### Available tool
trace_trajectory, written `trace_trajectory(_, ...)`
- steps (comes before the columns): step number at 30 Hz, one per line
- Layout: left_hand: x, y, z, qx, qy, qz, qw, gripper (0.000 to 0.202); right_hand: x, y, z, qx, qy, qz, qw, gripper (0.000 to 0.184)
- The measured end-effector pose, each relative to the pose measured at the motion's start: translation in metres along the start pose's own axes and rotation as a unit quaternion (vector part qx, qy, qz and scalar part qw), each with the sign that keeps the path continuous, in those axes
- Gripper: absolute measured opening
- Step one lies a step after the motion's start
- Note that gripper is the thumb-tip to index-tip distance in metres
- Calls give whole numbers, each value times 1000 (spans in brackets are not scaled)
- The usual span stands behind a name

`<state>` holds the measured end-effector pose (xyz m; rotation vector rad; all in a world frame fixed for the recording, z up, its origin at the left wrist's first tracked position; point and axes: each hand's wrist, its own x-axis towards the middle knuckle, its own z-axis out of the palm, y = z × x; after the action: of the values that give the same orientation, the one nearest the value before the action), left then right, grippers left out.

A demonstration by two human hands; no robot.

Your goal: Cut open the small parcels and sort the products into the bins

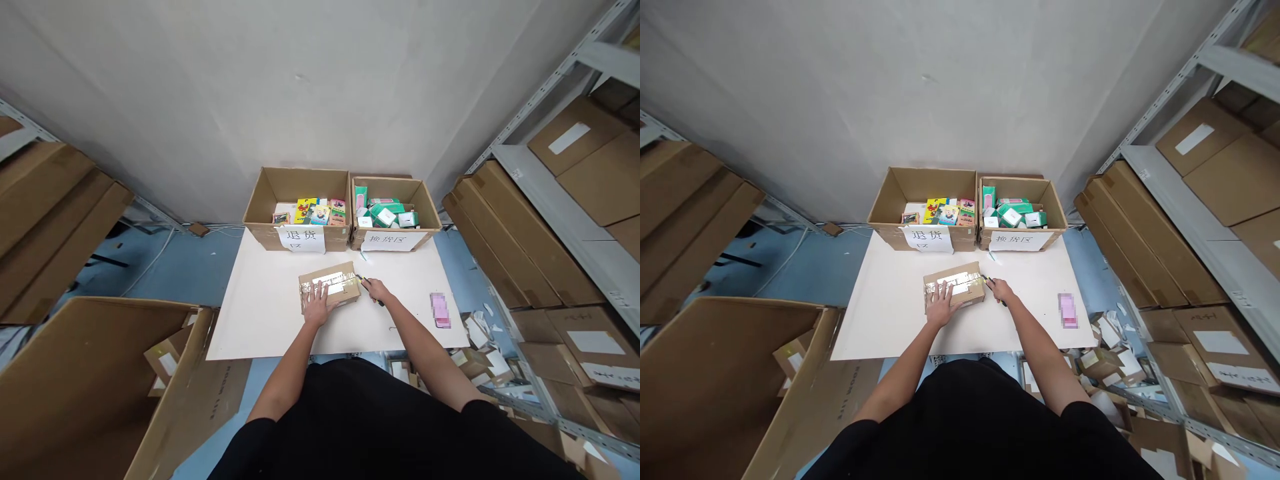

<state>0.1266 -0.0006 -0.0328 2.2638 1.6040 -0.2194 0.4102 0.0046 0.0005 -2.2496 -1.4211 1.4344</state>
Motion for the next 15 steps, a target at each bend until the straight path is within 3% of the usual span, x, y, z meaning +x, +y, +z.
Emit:
trace_trajectory(7,-2,0,-1,3,11,6,1000,88,-20,32,2,-30,-34,-34,998,42)
trace_trajectory(15,-3,-1,-3,-2,20,2,1000,86,-19,28,13,66,-28,2,997,50)
